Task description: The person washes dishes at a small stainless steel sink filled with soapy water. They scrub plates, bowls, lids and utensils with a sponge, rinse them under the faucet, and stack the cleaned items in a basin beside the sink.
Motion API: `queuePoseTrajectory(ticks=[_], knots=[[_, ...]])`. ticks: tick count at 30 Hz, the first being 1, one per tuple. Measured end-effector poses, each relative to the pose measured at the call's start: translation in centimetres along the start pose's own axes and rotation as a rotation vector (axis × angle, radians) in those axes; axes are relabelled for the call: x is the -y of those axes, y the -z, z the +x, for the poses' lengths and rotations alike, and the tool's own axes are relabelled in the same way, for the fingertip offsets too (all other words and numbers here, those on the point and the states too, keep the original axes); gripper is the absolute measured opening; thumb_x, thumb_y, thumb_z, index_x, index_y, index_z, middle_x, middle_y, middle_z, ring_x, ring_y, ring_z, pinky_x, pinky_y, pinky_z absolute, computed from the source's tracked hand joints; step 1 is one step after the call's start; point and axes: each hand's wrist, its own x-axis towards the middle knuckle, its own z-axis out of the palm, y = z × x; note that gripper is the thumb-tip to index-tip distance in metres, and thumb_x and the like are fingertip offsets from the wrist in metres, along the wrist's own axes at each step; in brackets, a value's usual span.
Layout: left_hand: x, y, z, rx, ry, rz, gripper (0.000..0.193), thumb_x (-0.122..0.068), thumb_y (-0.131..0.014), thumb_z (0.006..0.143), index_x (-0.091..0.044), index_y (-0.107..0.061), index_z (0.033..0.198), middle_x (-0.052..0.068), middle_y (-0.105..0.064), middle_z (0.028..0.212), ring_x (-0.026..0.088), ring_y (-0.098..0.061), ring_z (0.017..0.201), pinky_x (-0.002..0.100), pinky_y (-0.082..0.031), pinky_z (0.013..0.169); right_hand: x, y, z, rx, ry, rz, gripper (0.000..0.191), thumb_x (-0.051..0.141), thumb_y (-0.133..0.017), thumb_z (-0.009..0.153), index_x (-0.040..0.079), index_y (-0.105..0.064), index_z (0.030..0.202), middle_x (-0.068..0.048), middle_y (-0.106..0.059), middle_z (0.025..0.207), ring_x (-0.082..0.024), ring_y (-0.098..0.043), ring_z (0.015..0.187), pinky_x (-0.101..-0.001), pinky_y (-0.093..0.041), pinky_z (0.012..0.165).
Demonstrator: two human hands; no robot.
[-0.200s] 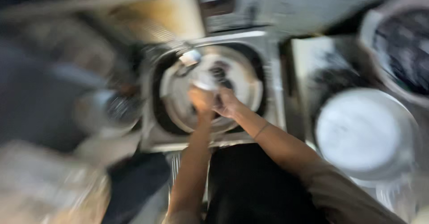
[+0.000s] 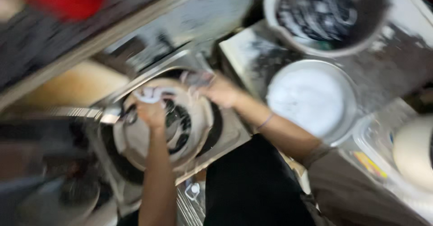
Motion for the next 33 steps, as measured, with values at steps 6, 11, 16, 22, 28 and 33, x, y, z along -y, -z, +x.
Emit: queuePoseTrajectory(ticks=[6, 11, 16, 22, 28, 33], knots=[[0.3, -2.8, -3.3, 0.046, 0.246, 1.193, 0.077, -0.042, -0.083, 0.077, -0.007, -0.046, 0.134, 0.021, -0.067, 0.116, 0.041, -0.065, 0.108, 0.055, -0.052, 0.092, 11.6, 25.6, -9.5, -0.541, 0.211, -0.762, 0.035, 0.012, -0.075, 0.1, 0.004, -0.067, 0.132, -0.01, -0.073, 0.119, -0.021, -0.069, 0.107, -0.0336, -0.054, 0.095], [1.9, -3.2, -5.2, 0.076, 0.338, 1.371, 0.098, -0.044, -0.083, 0.074, -0.01, -0.039, 0.155, 0.028, -0.063, 0.127, 0.048, -0.061, 0.117, 0.055, -0.048, 0.1, 12.0, 31.7, -10.6, -0.453, -0.057, -1.03, 0.024, 0.018, -0.076, 0.098, 0.003, -0.075, 0.117, -0.014, -0.073, 0.106, -0.025, -0.069, 0.091, -0.0365, -0.053, 0.083], [1.4, -3.1, -7.7, 0.17, 0.323, 1.415, 0.1, -0.048, -0.083, 0.077, -0.008, -0.037, 0.156, 0.032, -0.06, 0.127, 0.049, -0.059, 0.118, 0.055, -0.047, 0.101, 7.6, 21.0, -5.9, -0.311, 0.18, -0.805, 0.035, 0.007, -0.058, 0.085, 0.006, -0.068, 0.118, -0.014, -0.068, 0.116, -0.03, -0.067, 0.102, -0.0428, -0.055, 0.083], [-1.7, 0.9, -12.1, 0.393, 0.382, 1.187, 0.093, -0.045, -0.077, 0.082, -0.01, -0.035, 0.156, 0.03, -0.06, 0.13, 0.047, -0.059, 0.119, 0.055, -0.047, 0.101, -4.2, -4.4, 1.0, 0.286, 0.336, -0.96, 0.087, 0.038, -0.073, 0.076, 0.007, -0.04, 0.151, -0.027, -0.04, 0.154, -0.046, -0.042, 0.139, -0.0528, -0.039, 0.11], [-4.6, 5.1, -13.1, -0.108, 0.323, 1.132, 0.085, -0.043, -0.072, 0.087, -0.011, -0.034, 0.155, 0.027, -0.059, 0.132, 0.045, -0.059, 0.12, 0.054, -0.047, 0.101, -10.8, -9.5, 4.5, 0.282, 0.185, -1.026, 0.082, 0.061, -0.073, 0.074, 0.013, -0.056, 0.138, -0.023, -0.052, 0.143, -0.045, -0.047, 0.134, -0.0625, -0.037, 0.112], [-3.2, 6.5, -9.0, 0.145, 0.468, 1.339, 0.079, -0.042, -0.067, 0.091, -0.012, -0.032, 0.155, 0.025, -0.059, 0.135, 0.043, -0.058, 0.121, 0.054, -0.047, 0.101, -10.1, -9.5, 5.9, 0.322, 0.107, -1.277, 0.048, 0.029, -0.066, 0.09, 0.0, -0.061, 0.129, -0.025, -0.058, 0.135, -0.045, -0.055, 0.125, -0.0571, -0.044, 0.105]])
